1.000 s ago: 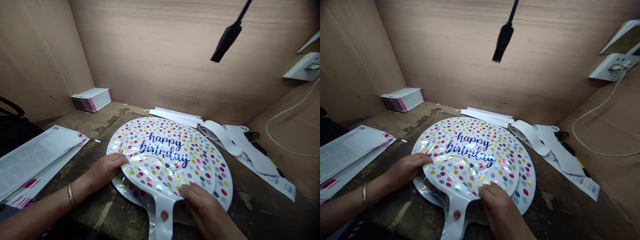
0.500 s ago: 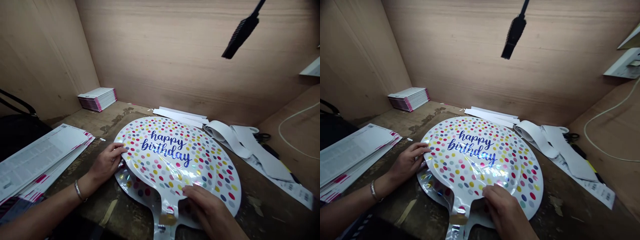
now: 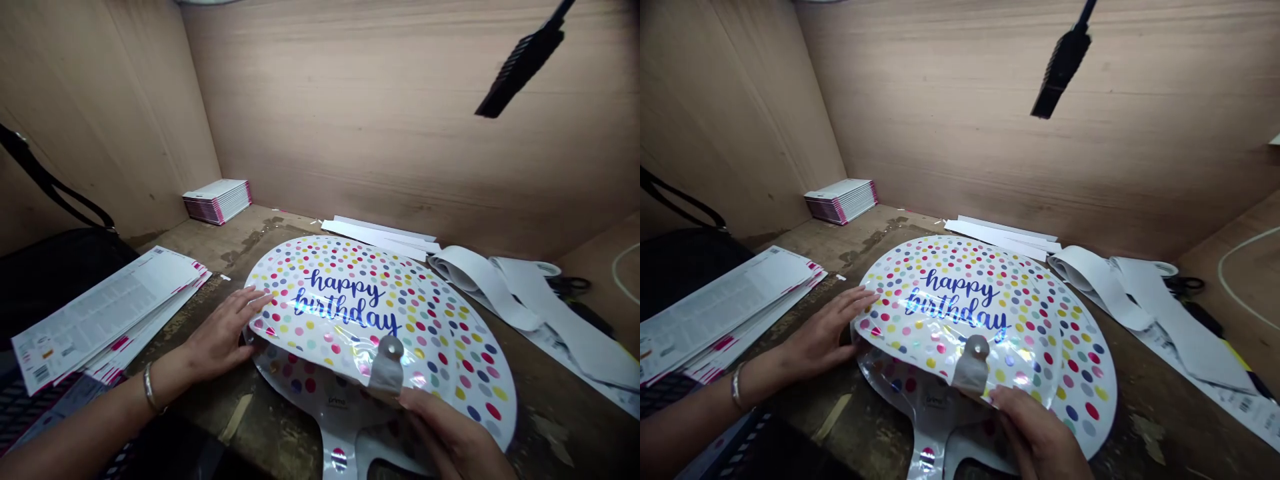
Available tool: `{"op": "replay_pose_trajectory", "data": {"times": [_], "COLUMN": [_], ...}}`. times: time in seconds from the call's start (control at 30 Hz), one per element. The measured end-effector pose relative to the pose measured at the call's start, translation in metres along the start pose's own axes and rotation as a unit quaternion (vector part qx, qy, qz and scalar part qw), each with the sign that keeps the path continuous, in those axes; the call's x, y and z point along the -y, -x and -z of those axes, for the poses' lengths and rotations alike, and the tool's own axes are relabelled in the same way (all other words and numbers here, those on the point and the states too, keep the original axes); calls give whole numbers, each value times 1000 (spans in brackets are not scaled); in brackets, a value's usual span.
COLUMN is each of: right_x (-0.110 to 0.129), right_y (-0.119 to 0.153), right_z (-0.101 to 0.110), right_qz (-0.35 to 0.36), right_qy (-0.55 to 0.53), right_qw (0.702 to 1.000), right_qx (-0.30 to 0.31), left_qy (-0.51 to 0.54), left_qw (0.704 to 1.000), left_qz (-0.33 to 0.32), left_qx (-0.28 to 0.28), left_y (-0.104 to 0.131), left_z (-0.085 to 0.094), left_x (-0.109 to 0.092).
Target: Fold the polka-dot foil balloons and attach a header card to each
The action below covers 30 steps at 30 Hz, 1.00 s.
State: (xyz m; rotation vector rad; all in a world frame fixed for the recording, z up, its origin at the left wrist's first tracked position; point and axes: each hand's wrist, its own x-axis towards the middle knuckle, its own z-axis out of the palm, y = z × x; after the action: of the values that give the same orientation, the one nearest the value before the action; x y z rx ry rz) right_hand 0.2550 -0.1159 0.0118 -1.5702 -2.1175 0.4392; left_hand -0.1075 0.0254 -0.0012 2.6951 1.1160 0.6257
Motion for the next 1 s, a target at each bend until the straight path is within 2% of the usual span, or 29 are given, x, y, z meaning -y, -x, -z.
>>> {"op": "replay_pose_trajectory", "data": {"times": [0.13,0.23,0.4,0.47,0.53,0.57,0.63,0.73,0.8,0.9,1.0], "right_x": [11,9,-25,-39,-48,-51,-55,-62,-71,-85,-92], "right_y": [-13,-23,-18,-14,-15,-19,-35,-72,-97,-119,-121], "right_z": [2,6,5,2,3,6,15,29,33,31,28], "right_qz": [11,25,44,69,67,44,-45,-202,-275,-323,-313], "right_qy": [-2,15,85,95,77,58,9,-36,-11,44,52], "right_qw": [1000,1000,993,991,995,997,999,977,960,945,948], "right_qx": [10,-3,71,59,25,14,23,56,45,12,19], "left_qy": [51,105,103,96,101,110,134,141,103,66,75], "left_qw": [995,990,991,990,990,989,986,973,961,956,950], "left_qz": [-33,-37,-50,-55,-45,-36,9,153,240,263,264], "left_qx": [83,84,75,85,92,93,101,102,89,116,146], "left_y": [-13,-24,-25,-20,-18,-20,-29,-57,-77,-96,-98], "left_z": [-5,-18,-24,-21,-18,-17,-14,-13,-14,-15,-16], "left_x": [-6,1,10,11,13,15,22,35,43,54,56]}}
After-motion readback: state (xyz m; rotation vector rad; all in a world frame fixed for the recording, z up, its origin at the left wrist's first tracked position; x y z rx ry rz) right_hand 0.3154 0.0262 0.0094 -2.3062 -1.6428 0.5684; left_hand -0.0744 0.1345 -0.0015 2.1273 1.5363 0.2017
